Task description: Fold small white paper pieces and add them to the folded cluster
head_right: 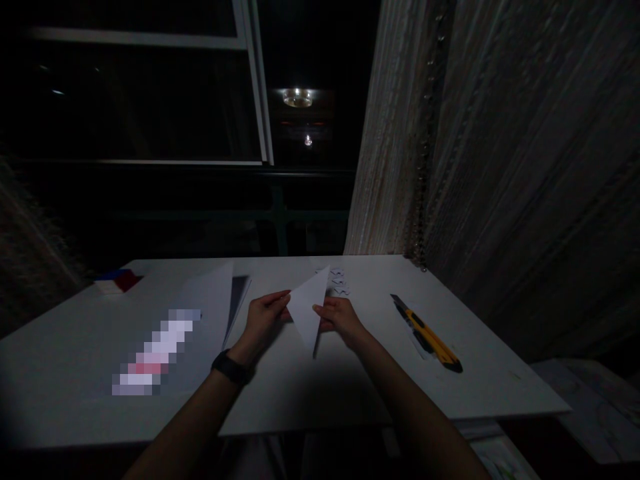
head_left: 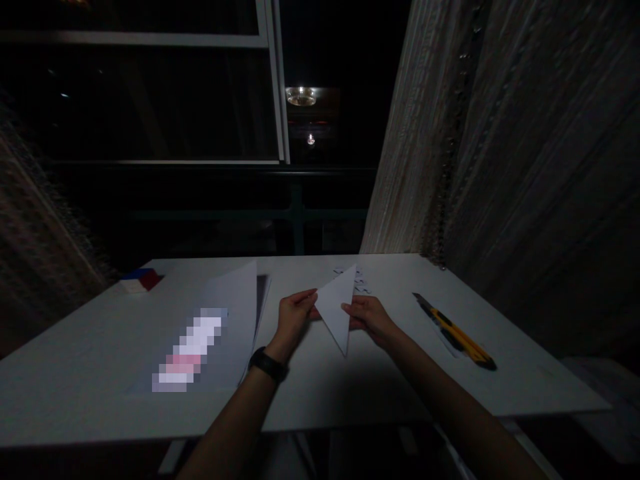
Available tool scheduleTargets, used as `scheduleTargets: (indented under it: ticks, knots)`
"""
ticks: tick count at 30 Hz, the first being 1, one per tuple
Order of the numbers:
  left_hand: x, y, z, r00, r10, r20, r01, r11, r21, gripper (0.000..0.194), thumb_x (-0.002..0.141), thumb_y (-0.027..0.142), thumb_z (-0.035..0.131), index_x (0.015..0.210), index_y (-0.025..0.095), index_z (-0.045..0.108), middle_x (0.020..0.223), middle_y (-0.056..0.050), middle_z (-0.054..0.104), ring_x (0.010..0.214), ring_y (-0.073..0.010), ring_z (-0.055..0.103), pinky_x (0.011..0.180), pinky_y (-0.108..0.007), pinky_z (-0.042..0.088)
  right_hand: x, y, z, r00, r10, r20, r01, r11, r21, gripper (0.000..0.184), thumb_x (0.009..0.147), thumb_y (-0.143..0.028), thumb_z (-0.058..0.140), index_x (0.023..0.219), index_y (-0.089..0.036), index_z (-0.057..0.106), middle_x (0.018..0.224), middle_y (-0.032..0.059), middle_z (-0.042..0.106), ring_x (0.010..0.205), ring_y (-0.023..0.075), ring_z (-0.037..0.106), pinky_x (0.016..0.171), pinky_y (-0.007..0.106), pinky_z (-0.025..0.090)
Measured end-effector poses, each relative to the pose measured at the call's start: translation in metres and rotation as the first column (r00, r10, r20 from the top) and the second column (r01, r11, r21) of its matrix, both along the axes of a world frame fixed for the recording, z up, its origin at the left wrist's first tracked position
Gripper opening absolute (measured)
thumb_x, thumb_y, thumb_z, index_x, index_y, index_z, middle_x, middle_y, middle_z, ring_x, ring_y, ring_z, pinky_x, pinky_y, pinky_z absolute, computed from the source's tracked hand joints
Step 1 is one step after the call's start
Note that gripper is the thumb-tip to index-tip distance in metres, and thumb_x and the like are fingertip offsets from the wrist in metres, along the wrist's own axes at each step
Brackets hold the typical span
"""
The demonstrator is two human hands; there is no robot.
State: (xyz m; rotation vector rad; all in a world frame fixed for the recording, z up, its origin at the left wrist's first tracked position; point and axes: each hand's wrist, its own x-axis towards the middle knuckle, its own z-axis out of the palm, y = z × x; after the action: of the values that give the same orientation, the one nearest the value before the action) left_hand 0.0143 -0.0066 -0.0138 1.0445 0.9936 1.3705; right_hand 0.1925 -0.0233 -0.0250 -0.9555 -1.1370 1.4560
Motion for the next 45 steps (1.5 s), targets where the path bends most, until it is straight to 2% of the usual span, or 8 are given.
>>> scheduleTargets:
  ticks: [4, 10, 14, 19, 23, 30, 40, 45]
  knots:
    - [0.0008, -0.0014, 0.0008, 1.000, -0.031, -0.004, 0.031, 0.999, 0.019, 0.035, 0.065, 0.019, 0.068, 0.097, 0.007, 0.064, 0.071, -0.008, 0.069, 0.059, -0.0173, 0.065, 0.056, -0.028, 0.055, -0.0001, 0.0007, -0.0015, 1.000, -0.015, -0.007, 0.015, 1.000, 0.005, 0.032, 0.061, -0.032, 0.072, 0.084, -0.012, 0.064, 0.076, 0.0081, 0.068, 0.065, 0.0181, 0.064, 0.059, 0.031, 0.053]
    - [0.0012, -0.0028, 0.0019, 0.999, -0.038, 0.004, 0.038, 0.999, 0.011, 0.030, 0.066, 0.017, 0.067, 0.094, 0.007, 0.065, 0.072, -0.009, 0.070, 0.061, -0.0175, 0.065, 0.057, -0.028, 0.055, 0.0003, 0.0000, -0.0004, 1.000, 0.012, -0.023, -0.012, 1.000, -0.003, 0.034, 0.060, -0.033, 0.072, 0.086, -0.012, 0.065, 0.075, 0.0086, 0.068, 0.067, 0.0201, 0.065, 0.058, 0.032, 0.053]
    - [0.0007, -0.0021, 0.0013, 0.996, -0.086, -0.002, 0.086, 0.996, 0.008, 0.036, 0.066, 0.018, 0.067, 0.100, 0.007, 0.063, 0.074, -0.009, 0.070, 0.061, -0.0180, 0.065, 0.059, -0.030, 0.055, 0.0015, -0.0002, -0.0002, 1.000, 0.002, -0.027, -0.002, 1.000, -0.006, 0.032, 0.061, -0.032, 0.072, 0.085, -0.011, 0.065, 0.076, 0.0092, 0.068, 0.067, 0.0199, 0.065, 0.058, 0.031, 0.053]
    - [0.0000, -0.0017, 0.0015, 0.998, -0.059, -0.028, 0.060, 0.998, 0.030, 0.036, 0.064, 0.020, 0.069, 0.097, 0.007, 0.064, 0.070, -0.009, 0.069, 0.058, -0.0172, 0.064, 0.056, -0.027, 0.054, 0.0017, -0.0003, -0.0014, 0.999, 0.043, -0.033, -0.043, 0.999, 0.005, 0.032, 0.063, -0.030, 0.070, 0.088, -0.012, 0.063, 0.081, 0.0089, 0.068, 0.069, 0.0191, 0.064, 0.060, 0.032, 0.052]
    - [-0.0006, -0.0028, 0.0027, 0.996, -0.085, -0.001, 0.085, 0.996, 0.031, 0.037, 0.065, 0.018, 0.068, 0.100, 0.007, 0.063, 0.069, -0.008, 0.069, 0.057, -0.0171, 0.064, 0.055, -0.028, 0.054, 0.0005, -0.0009, -0.0005, 1.000, 0.010, -0.028, -0.011, 1.000, -0.011, 0.029, 0.061, -0.028, 0.072, 0.084, -0.012, 0.063, 0.077, 0.0076, 0.068, 0.065, 0.0175, 0.063, 0.057, 0.029, 0.052]
    - [-0.0038, -0.0047, 0.0035, 0.984, -0.158, 0.085, 0.158, 0.987, 0.001, 0.036, 0.067, 0.018, 0.067, 0.099, 0.006, 0.060, 0.076, -0.011, 0.069, 0.061, -0.0200, 0.066, 0.060, -0.033, 0.055, 0.0028, 0.0007, 0.0001, 0.996, 0.016, -0.091, -0.015, 1.000, 0.015, 0.038, 0.060, -0.025, 0.072, 0.095, -0.015, 0.062, 0.079, 0.0060, 0.068, 0.064, 0.0175, 0.063, 0.059, 0.031, 0.052]
    - [-0.0045, -0.0036, 0.0047, 0.980, -0.174, 0.099, 0.181, 0.981, -0.067, 0.035, 0.065, 0.015, 0.068, 0.098, 0.005, 0.060, 0.077, -0.014, 0.069, 0.063, -0.0212, 0.066, 0.060, -0.033, 0.055, 0.0048, -0.0002, 0.0038, 0.993, -0.020, -0.116, 0.016, 0.999, -0.031, 0.030, 0.057, -0.023, 0.073, 0.084, -0.013, 0.064, 0.076, 0.0062, 0.068, 0.064, 0.0178, 0.063, 0.059, 0.030, 0.051]
    - [-0.0031, -0.0056, 0.0072, 0.985, -0.137, 0.101, 0.145, 0.987, -0.072, 0.030, 0.065, 0.011, 0.066, 0.094, 0.007, 0.060, 0.072, -0.012, 0.068, 0.061, -0.0198, 0.066, 0.059, -0.031, 0.055, 0.0058, -0.0005, 0.0028, 0.997, 0.033, -0.076, -0.033, 0.999, 0.007, 0.036, 0.060, -0.026, 0.071, 0.094, -0.016, 0.062, 0.078, 0.0053, 0.067, 0.065, 0.0176, 0.062, 0.059, 0.032, 0.051]
